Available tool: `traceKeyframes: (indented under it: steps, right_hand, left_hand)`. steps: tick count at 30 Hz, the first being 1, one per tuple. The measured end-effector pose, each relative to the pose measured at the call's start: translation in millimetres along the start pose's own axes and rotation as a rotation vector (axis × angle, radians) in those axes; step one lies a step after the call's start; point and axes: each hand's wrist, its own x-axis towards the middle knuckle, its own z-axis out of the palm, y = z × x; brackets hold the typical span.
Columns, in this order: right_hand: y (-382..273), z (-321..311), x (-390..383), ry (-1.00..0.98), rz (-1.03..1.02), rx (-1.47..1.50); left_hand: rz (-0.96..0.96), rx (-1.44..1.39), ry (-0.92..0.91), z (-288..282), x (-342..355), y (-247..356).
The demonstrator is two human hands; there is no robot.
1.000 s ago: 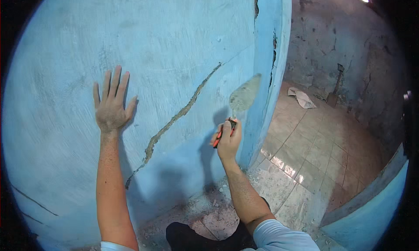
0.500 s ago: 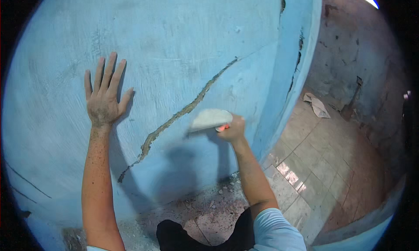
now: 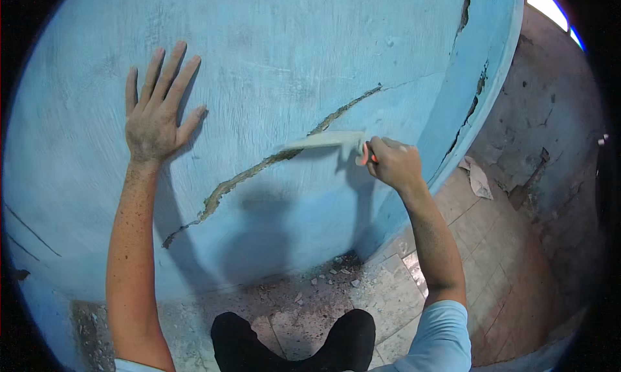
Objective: The person scrapes and smooths a crack in a blue wall using a trowel.
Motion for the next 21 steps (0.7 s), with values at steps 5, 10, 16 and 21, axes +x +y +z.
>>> traceKeyframes:
  steps: [5,10,16,21]
  right_hand:
    - [12.3,-0.9,10.1,0.040,-0.218,0.148]
    - [-2.0,-15.3,25.8,-0.044,-0.133,0.082]
    - [16.4,-26.8,81.3,-0.525,-0.196,-0.218]
    - [1.4,-65.9,114.5,-0.408,-0.376,0.019]
  left_hand:
    - [-0.009,-0.045,0.064,-1.4,2.7,-2.6]
    - [-0.027,-0.035,0.033,-1.0,-1.4,-4.8]
    - [-0.021,-0.036,0.032,-2.1,1.9,-0.2]
    - [0.009,-0.001,0.031,0.3,-1.9,-5.9]
